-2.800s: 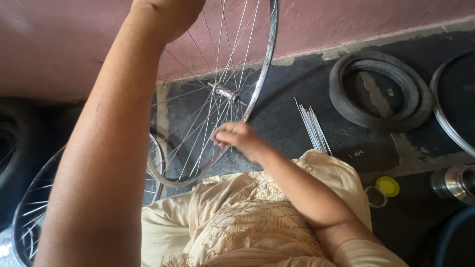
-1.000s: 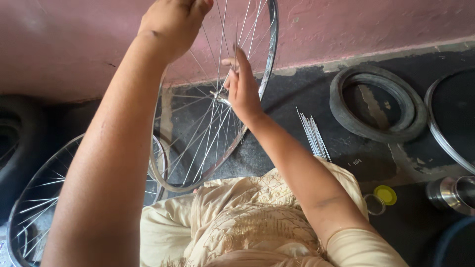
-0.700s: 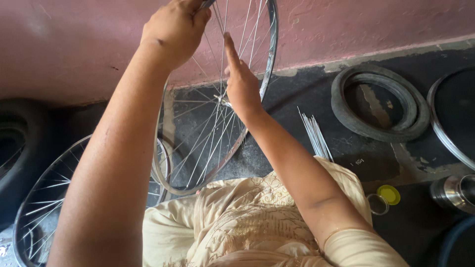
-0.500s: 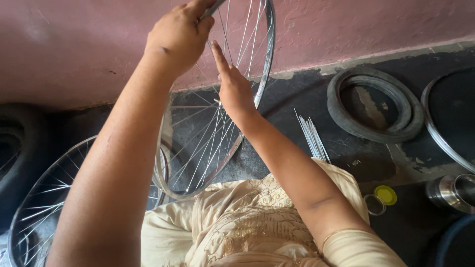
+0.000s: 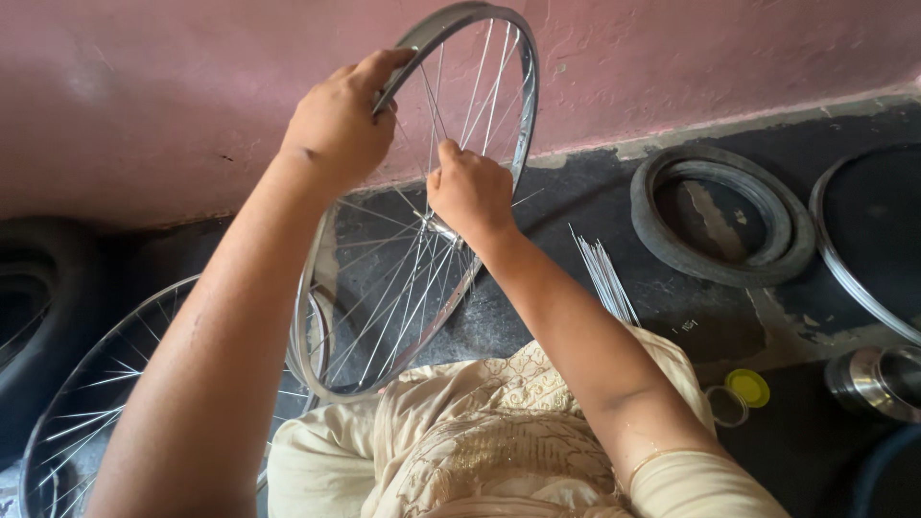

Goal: The person laces a bicycle wheel by inserting spokes one at a time through the rim and hub. They rotate the wheel to access different spoke holes and continue adding spokes until the wheel is fully laced.

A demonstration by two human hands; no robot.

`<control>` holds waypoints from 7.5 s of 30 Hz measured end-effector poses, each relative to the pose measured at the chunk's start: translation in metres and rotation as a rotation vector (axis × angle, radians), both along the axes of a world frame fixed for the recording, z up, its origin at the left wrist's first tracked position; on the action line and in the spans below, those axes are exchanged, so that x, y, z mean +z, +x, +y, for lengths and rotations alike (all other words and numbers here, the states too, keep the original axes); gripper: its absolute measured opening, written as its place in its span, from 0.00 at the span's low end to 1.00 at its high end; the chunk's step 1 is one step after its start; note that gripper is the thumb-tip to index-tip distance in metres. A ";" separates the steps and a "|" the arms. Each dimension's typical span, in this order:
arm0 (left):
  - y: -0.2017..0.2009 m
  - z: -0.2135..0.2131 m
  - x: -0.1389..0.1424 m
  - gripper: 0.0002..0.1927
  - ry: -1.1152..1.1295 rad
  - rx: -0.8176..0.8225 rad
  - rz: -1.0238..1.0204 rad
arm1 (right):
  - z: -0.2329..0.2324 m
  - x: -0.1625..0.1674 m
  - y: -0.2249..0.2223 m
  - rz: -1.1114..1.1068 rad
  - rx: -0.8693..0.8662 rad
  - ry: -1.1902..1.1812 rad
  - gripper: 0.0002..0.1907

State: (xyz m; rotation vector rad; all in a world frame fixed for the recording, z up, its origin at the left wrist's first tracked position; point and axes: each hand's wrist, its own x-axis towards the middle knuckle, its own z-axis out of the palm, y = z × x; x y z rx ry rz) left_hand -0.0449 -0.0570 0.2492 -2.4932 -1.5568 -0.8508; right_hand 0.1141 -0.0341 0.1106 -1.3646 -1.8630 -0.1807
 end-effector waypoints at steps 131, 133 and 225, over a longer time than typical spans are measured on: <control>0.094 -0.108 -0.253 0.08 -0.638 -0.787 -1.312 | -0.254 -0.163 0.148 0.743 0.968 -0.536 0.08; 0.096 -0.105 -0.255 0.08 -0.757 -0.816 -1.424 | -0.254 -0.164 0.155 0.702 0.981 -0.535 0.09; 0.093 -0.111 -0.258 0.12 -0.871 -0.991 -1.410 | -0.242 -0.148 0.096 0.555 0.637 0.054 0.42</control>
